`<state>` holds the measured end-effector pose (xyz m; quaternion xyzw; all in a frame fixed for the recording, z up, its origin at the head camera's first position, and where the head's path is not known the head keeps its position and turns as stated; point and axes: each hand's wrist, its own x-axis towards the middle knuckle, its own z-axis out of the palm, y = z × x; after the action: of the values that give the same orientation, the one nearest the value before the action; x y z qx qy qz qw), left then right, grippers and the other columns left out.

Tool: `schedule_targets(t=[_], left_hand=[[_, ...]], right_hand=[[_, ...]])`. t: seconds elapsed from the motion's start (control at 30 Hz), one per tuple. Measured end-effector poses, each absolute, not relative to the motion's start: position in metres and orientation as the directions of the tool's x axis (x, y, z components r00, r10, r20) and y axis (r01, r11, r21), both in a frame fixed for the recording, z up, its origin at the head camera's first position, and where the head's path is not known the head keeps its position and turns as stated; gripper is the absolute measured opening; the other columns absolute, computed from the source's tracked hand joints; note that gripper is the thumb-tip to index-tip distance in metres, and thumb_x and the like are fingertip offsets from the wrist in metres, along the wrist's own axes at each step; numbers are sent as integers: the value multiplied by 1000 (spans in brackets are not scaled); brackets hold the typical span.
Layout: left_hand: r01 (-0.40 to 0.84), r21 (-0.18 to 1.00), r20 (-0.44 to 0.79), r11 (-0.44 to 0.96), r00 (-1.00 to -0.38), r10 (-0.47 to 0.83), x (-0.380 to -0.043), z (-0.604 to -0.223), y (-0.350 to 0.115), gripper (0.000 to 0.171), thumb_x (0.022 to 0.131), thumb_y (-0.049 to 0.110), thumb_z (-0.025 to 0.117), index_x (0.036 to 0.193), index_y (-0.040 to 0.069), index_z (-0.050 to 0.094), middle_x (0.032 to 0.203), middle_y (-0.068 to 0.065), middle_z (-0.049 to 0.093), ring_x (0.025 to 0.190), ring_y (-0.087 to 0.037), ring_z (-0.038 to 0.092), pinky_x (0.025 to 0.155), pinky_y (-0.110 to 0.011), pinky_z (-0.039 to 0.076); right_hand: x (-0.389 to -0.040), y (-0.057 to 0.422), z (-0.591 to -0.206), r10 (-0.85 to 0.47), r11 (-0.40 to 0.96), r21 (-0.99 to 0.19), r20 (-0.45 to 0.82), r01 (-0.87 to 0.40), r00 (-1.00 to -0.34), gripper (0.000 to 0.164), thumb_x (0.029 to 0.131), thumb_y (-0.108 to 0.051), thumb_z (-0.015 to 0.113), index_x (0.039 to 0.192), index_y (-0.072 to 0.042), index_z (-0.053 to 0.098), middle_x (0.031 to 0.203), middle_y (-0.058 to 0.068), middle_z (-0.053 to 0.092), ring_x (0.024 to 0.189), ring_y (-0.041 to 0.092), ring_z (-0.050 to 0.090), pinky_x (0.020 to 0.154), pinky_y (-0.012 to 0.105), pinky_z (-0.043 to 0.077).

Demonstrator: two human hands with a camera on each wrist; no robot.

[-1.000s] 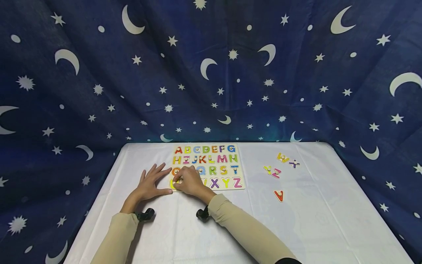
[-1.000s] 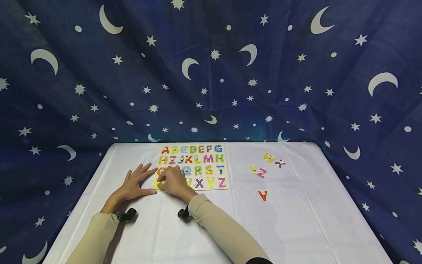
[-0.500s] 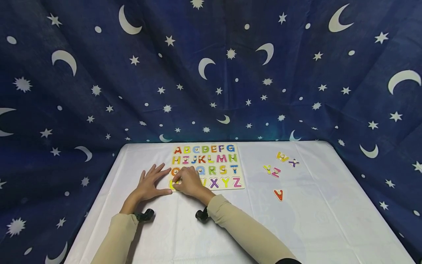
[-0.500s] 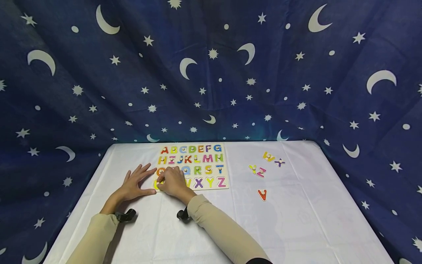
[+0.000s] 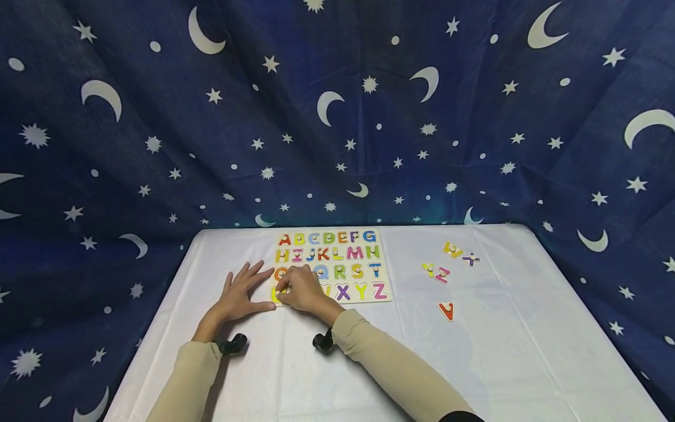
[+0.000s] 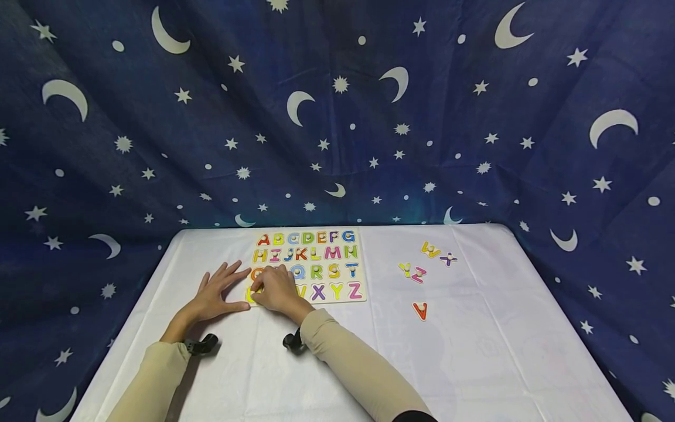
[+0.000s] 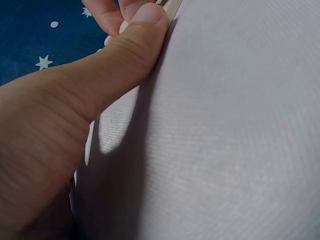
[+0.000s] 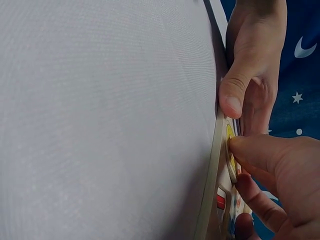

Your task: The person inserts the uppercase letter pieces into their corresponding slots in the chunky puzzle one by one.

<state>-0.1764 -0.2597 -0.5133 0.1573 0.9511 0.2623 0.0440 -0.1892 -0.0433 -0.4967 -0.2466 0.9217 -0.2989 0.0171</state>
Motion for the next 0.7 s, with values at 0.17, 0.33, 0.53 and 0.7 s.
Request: schedule_targets(t=[0.17, 0.33, 0.53, 0.7], left_hand=[[274, 513, -6, 813, -946, 323, -177, -514, -260, 96, 74, 58, 86, 154, 20, 49, 167, -17, 28, 155, -47, 9, 117, -75, -7], [273, 514, -8, 813, -946, 323, -177, -514, -261, 96, 74, 58, 87, 154, 20, 49, 167, -17, 28, 155, -47, 9, 117, -75, -7], [277, 513, -6, 812, -946, 326, -178, -516, -261, 96, 74, 58, 87, 154, 21, 49, 167, -17, 28, 155, -47, 9, 117, -74, -7], [280, 511, -3, 813, -945, 328, -178, -516, -261, 96, 74, 58, 87, 154, 20, 49, 167, -17, 28, 155, -47, 9, 117, -75, -6]], right_hand=[[-190, -43, -496, -471, 703, -555, 103, -444, -876, 4, 85, -25, 85, 87, -25, 82, 96, -12, 69, 93, 13, 53, 77, 29, 40], [-192, -44, -496, -481, 705, -549, 96, -449, -872, 4, 85, -26, 85, 88, -25, 83, 98, -12, 70, 94, 13, 53, 78, 29, 40], [-192, -44, -496, -477, 708, -547, 95, -447, -874, 5, 85, -26, 85, 88, -25, 83, 98, -12, 70, 94, 13, 53, 79, 30, 42], [-191, -45, -495, -460, 722, -542, 87, -430, -884, 4, 84, -27, 85, 87, -26, 83, 95, -13, 68, 93, 13, 52, 77, 30, 41]])
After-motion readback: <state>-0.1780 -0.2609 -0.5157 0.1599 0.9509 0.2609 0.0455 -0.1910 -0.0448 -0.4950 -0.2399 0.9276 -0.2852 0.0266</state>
